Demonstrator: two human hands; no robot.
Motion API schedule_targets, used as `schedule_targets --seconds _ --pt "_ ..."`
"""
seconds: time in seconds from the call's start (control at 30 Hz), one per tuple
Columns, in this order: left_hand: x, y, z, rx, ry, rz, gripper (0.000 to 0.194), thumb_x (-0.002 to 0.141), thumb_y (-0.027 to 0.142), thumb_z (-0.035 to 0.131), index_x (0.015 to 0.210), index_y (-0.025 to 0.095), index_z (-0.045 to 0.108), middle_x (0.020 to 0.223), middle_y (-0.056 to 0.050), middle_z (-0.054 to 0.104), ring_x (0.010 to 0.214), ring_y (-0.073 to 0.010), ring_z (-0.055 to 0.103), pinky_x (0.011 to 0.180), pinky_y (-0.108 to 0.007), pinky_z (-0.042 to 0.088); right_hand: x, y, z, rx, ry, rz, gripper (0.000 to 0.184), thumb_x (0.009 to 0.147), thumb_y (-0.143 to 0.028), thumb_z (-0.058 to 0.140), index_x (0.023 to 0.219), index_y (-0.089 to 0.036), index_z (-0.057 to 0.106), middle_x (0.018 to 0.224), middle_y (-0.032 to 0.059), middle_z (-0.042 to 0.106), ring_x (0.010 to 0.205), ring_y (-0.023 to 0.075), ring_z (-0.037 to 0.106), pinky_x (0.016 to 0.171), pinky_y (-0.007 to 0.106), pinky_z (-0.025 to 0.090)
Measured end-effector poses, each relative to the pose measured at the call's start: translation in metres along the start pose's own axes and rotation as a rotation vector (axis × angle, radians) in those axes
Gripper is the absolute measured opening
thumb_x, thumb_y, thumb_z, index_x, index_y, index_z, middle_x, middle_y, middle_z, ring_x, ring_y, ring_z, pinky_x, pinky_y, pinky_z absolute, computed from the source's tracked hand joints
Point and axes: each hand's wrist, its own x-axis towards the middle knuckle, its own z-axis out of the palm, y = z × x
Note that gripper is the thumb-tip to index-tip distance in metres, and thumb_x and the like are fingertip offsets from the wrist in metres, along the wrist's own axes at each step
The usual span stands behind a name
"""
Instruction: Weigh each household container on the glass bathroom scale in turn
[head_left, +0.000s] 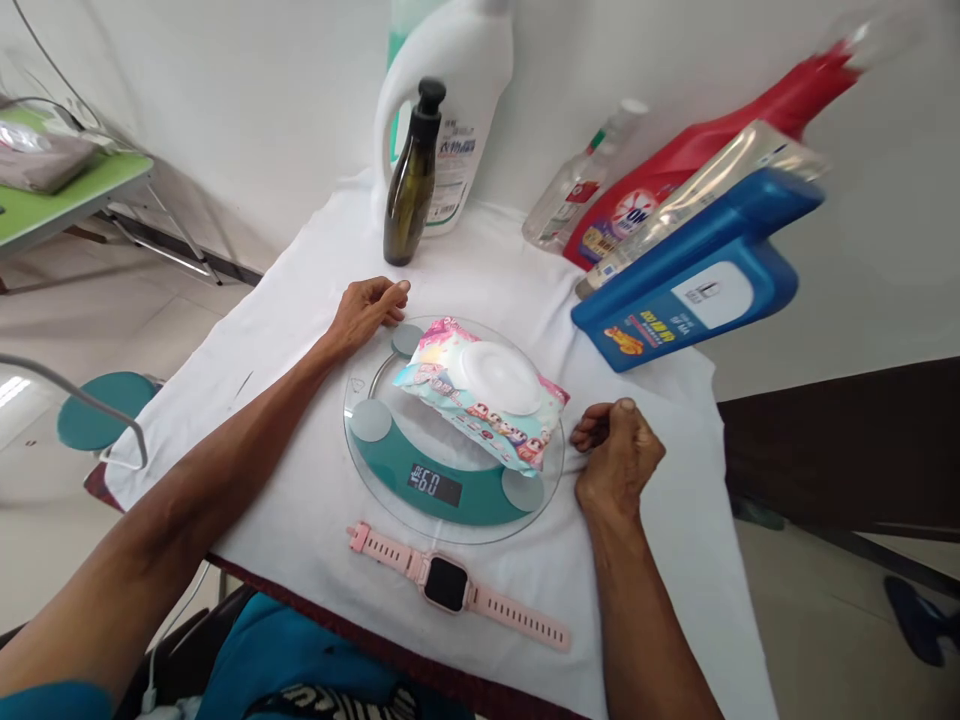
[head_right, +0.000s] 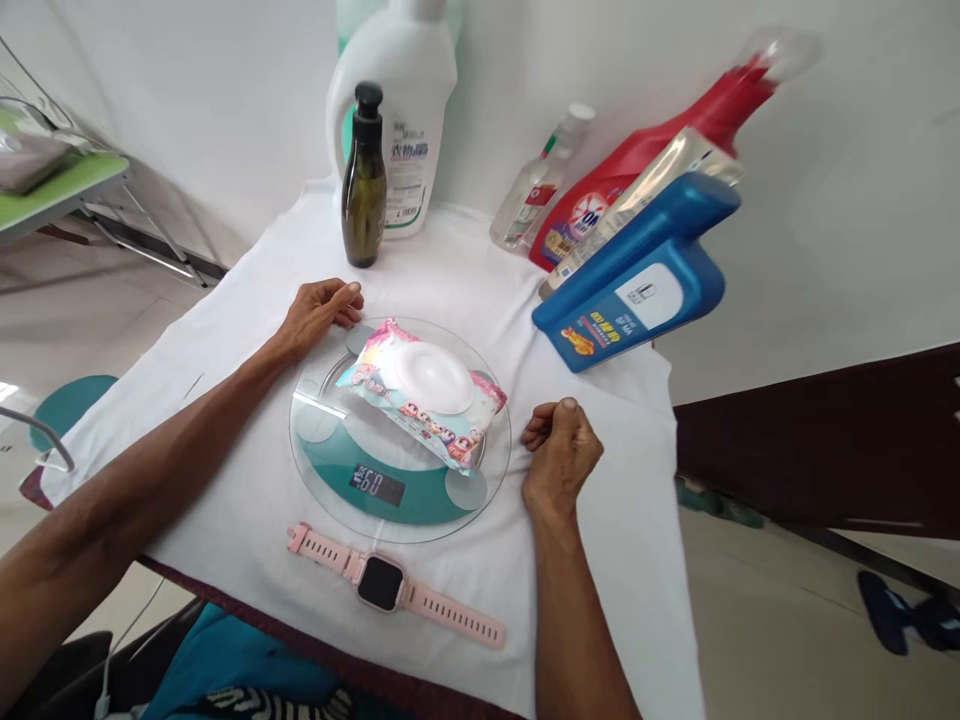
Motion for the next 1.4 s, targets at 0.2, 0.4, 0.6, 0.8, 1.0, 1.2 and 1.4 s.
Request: schedule_targets --seconds 0.2,0.4,0.6,0.8,1.0,1.2,1.4 --pt "-0.026 0.064 -0.003 0.148 -0.237 0.206 0.097 0.072 0.073 0.09 0.151 0.026 0.059 0.16 -0.017 0.06 0.15 -0.04 0.056 0.126 -0.064 0.046 0.001 0.0 -0.002 0.002 -0.028 0.023 0.06 0.088 -0.079 0.068 0.077 -0.02 0.065 0.066 -0.001 0.06 0.054 0.0108 0.053 0.051 0.026 0.041" --pt "-0.059 0.103 0.032 0.642 -0.611 0.401 0.141 0.056 0.061 0.106 0.174 0.028 0.035 0.177 -0.024 0.034 0.164 -0.0531 0.032 0.127 -0.078 0.036 0.001 0.0 -0.004 -0.018 -0.045 0.03 0.062 0.088 -0.081 0.066 0.077 -0.02 0.065 0.067 -0.0004 0.059 0.057 0.012 0.053 0.054 0.027 0.042" --pt "-0.056 0.109 0.045 0.86 -0.672 0.425 0.105 0.069 0.035 0.103 0.159 0.018 0.053 0.14 -0.018 0.067 0.133 -0.0402 0.062 0.107 -0.054 0.058 0.002 -0.001 -0.007 -0.108 -0.085 0.018 0.059 0.092 -0.078 0.062 0.077 -0.021 0.066 0.069 -0.0002 0.061 0.06 0.0127 0.055 0.059 0.029 0.044" --pt "-0.064 0.097 0.042 0.77 -0.547 0.55 0.078 0.076 0.043 0.099 0.139 0.018 0.061 0.13 -0.016 0.07 0.121 -0.0364 0.066 0.098 -0.051 0.059 0.003 -0.003 -0.007 -0.142 -0.104 0.017 0.061 0.092 -0.08 0.062 0.076 -0.021 0.066 0.07 0.0001 0.061 0.061 0.0138 0.055 0.061 0.03 0.044" --pt "-0.065 0.088 0.021 0.637 -0.242 0.596 0.076 0.074 0.051 0.101 0.132 0.019 0.063 0.127 -0.014 0.072 0.117 -0.0342 0.069 0.1 -0.05 0.059 0.003 -0.001 -0.006 -0.138 -0.108 0.008 0.057 0.091 -0.077 0.063 0.074 -0.022 0.064 0.069 -0.0003 0.06 0.062 0.0135 0.054 0.064 0.03 0.045" --pt "-0.049 0.097 -0.038 0.732 0.165 0.453 0.073 0.07 0.046 0.1 0.129 0.022 0.064 0.127 -0.009 0.074 0.118 -0.0338 0.07 0.103 -0.046 0.057 0.003 -0.003 -0.006 -0.146 -0.103 0.021 0.054 0.091 -0.073 0.063 0.074 -0.022 0.063 0.071 0.0007 0.061 0.063 0.0138 0.054 0.063 0.03 0.044" --pt "-0.045 0.082 -0.086 0.887 0.454 0.082 0.062 0.07 0.041 0.097 0.117 0.022 0.062 0.126 -0.01 0.071 0.126 -0.0393 0.066 0.111 -0.054 0.056 0.001 -0.006 -0.004 -0.162 -0.103 0.016 0.055 0.091 -0.075 0.062 0.074 -0.022 0.064 0.07 0.001 0.062 0.063 0.0146 0.055 0.063 0.031 0.045"
